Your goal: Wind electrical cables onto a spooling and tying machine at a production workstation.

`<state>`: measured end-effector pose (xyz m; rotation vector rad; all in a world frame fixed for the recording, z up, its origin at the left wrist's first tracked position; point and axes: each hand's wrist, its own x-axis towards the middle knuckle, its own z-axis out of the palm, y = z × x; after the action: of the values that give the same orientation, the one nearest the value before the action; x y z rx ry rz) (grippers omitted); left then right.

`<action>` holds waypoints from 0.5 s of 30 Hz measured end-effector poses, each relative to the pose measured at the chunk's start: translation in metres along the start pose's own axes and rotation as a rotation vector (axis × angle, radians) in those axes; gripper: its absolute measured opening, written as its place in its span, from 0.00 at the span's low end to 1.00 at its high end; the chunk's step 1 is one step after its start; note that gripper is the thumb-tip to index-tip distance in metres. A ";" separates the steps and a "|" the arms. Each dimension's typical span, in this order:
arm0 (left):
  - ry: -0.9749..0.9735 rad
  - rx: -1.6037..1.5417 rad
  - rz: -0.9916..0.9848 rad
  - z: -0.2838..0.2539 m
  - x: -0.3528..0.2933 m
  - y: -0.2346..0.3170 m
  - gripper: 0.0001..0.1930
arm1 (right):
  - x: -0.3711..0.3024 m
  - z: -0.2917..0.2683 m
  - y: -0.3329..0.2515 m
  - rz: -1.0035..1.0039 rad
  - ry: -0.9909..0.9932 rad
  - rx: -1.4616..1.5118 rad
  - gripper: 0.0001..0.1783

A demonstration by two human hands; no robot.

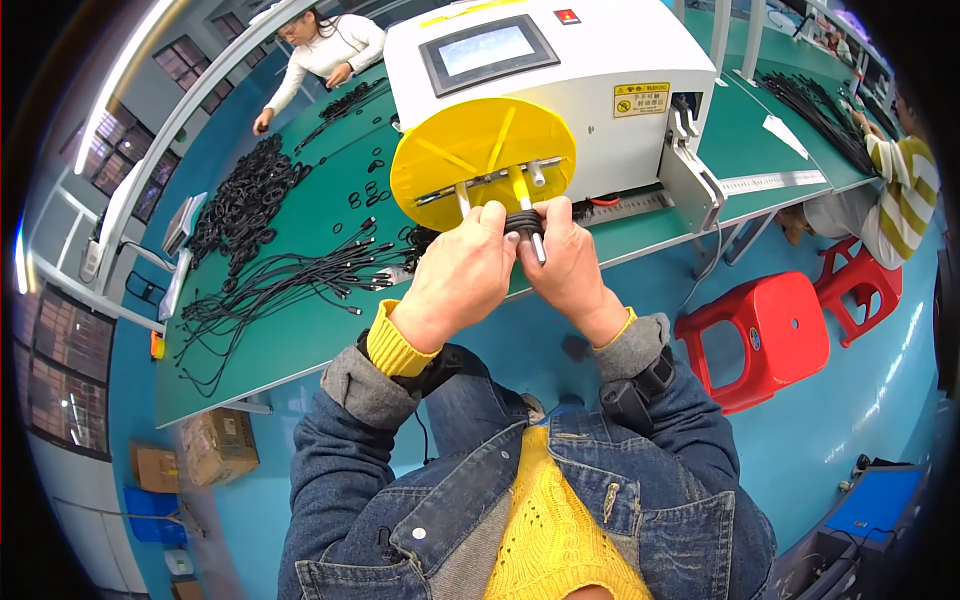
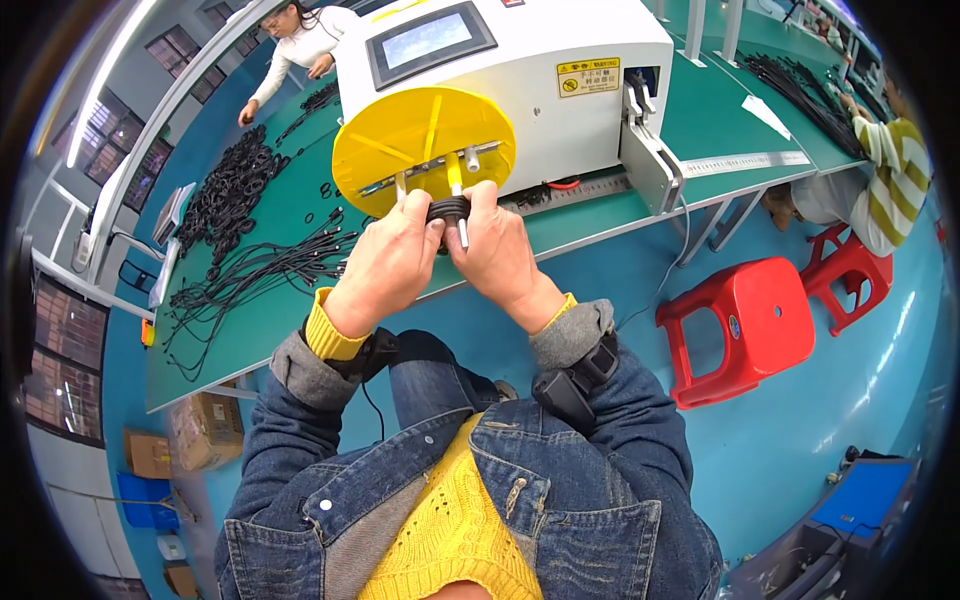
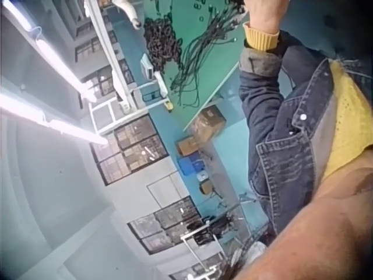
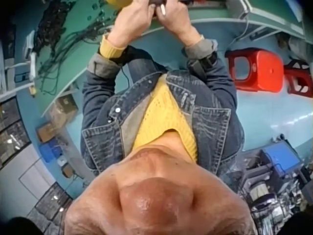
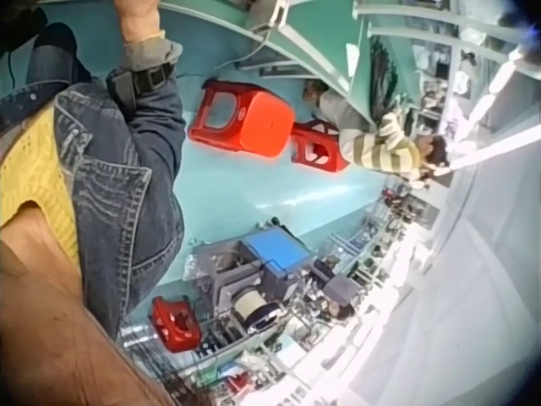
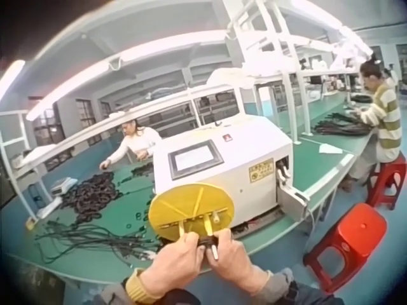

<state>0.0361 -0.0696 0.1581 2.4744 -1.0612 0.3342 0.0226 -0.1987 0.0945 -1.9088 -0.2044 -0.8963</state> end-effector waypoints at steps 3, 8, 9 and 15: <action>-0.013 0.038 -0.015 0.000 -0.004 0.003 0.10 | -0.004 -0.007 -0.007 0.068 -0.038 -0.038 0.15; -0.074 -0.004 -0.068 0.010 -0.048 0.035 0.10 | -0.042 -0.024 -0.017 0.061 -0.133 -0.182 0.13; -0.095 -0.041 -0.086 0.018 -0.056 0.034 0.11 | -0.047 -0.027 -0.014 0.062 -0.203 -0.223 0.13; -0.352 -0.645 -0.277 0.053 -0.070 -0.014 0.17 | -0.093 -0.018 0.024 0.031 -0.445 -0.167 0.12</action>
<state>0.0014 -0.0417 0.0803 2.0701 -0.7668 -0.4758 -0.0404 -0.2046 0.0202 -2.2454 -0.3723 -0.4683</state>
